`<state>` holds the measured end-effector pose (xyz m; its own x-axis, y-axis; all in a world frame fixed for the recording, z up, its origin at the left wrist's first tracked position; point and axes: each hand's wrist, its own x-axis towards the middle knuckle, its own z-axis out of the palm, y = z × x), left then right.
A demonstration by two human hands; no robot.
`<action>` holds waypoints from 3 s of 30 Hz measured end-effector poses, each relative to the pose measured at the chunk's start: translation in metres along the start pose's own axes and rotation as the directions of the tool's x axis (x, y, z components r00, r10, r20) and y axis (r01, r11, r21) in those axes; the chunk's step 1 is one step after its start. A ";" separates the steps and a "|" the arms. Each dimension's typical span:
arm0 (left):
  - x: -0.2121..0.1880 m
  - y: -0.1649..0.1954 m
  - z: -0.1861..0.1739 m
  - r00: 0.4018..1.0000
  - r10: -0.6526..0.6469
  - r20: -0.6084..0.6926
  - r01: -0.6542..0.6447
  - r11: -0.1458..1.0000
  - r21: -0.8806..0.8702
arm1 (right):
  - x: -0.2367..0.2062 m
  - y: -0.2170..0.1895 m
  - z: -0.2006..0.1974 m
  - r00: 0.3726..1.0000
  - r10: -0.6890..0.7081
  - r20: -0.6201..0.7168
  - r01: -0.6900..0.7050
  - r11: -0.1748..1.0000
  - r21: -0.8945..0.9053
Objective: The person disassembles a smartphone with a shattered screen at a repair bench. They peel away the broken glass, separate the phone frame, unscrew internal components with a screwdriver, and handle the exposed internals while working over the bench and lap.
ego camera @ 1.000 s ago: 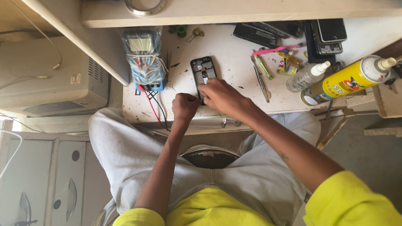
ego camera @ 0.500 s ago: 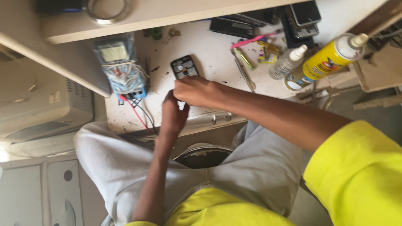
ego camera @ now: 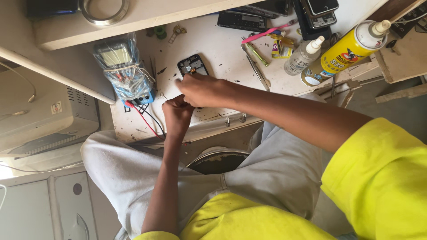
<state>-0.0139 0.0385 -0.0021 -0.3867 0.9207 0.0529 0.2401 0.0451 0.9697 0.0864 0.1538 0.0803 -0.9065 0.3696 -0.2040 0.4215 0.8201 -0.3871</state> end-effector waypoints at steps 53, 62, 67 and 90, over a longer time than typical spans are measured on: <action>0.007 -0.017 -0.016 0.975 0.038 0.220 -0.028 0.998 -0.051 | 0.001 0.004 0.008 0.979 -0.203 -0.015 0.202 0.978 -0.055; 0.001 -0.005 -0.006 0.988 0.077 0.133 -0.087 0.994 0.069 | 0.003 0.010 0.000 0.967 -0.253 0.036 0.255 0.960 -0.114; -0.002 -0.007 -0.001 0.969 0.211 0.125 -0.227 0.966 0.125 | 0.003 0.012 0.006 0.992 -0.127 -0.025 0.120 0.975 -0.186; -0.001 -0.020 -0.002 0.985 0.149 0.082 -0.158 0.979 0.130 | -0.008 0.014 0.001 0.989 -0.147 -0.020 0.148 0.984 0.096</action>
<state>-0.0200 0.0364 -0.0213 -0.2722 0.9459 0.1766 0.4121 -0.0513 0.9097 0.0995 0.1620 0.0758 -0.9589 0.2538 -0.1266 0.2828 0.8201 -0.4974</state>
